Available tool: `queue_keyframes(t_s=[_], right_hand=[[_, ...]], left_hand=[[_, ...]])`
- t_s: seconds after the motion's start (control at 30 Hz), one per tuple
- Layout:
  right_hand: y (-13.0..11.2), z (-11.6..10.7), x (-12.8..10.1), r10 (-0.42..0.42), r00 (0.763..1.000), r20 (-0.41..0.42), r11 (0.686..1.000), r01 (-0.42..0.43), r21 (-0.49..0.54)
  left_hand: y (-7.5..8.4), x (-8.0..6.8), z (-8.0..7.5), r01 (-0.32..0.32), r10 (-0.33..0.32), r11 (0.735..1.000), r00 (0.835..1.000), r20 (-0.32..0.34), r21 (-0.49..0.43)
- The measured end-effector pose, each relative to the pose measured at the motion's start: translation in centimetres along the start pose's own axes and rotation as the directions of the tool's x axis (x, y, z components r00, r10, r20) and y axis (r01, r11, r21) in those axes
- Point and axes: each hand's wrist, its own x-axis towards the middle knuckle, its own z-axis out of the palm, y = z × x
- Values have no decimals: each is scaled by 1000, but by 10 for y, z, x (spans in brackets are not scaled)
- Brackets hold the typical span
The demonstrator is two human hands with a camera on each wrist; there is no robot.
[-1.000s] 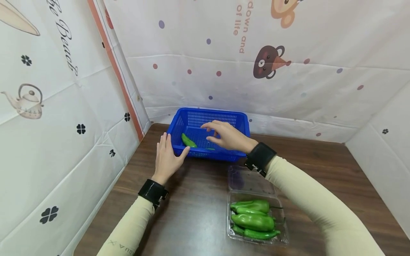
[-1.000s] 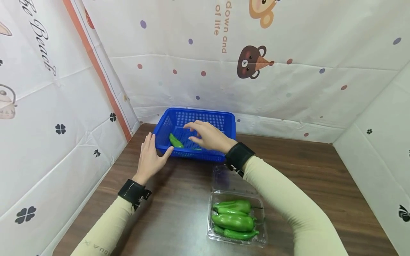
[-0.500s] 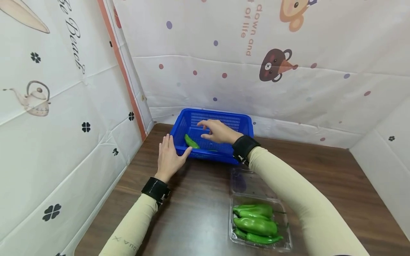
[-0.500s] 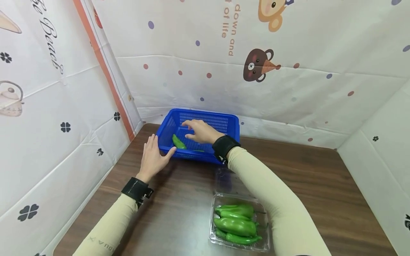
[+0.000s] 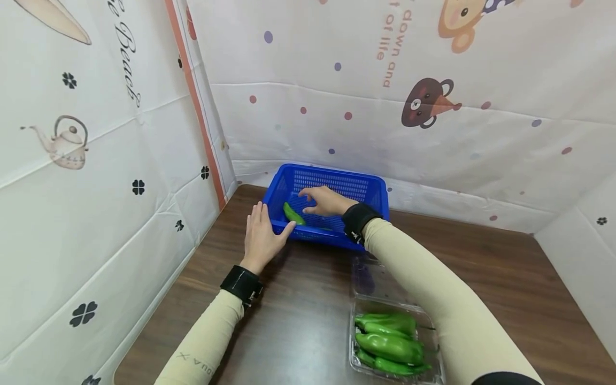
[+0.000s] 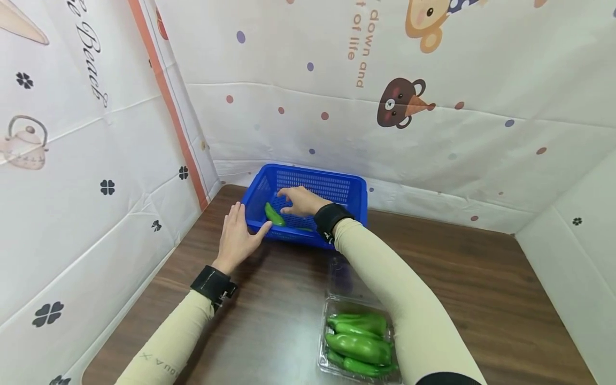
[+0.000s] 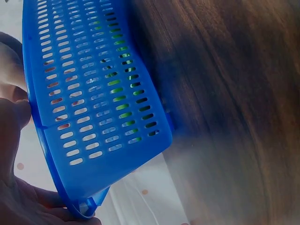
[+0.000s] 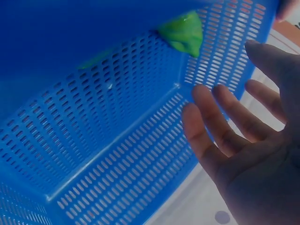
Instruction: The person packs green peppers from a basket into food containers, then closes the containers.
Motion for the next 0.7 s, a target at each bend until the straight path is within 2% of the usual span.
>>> queue_keyframes(t_s=[0.2, 0.47, 0.7], right_hand=[[3, 2, 17, 98, 989, 112, 995, -100, 18], [-1, 2, 38, 156, 964, 216, 985, -135, -108], [-4, 11, 50, 200, 934, 296, 965, -136, -223]], left_hand=[[-2, 0, 0, 19, -19, 999, 1000, 5, -27], [-3, 1, -2, 10, -11, 999, 999, -30, -31], [-5, 1, 0, 18, -19, 999, 999, -26, -43]])
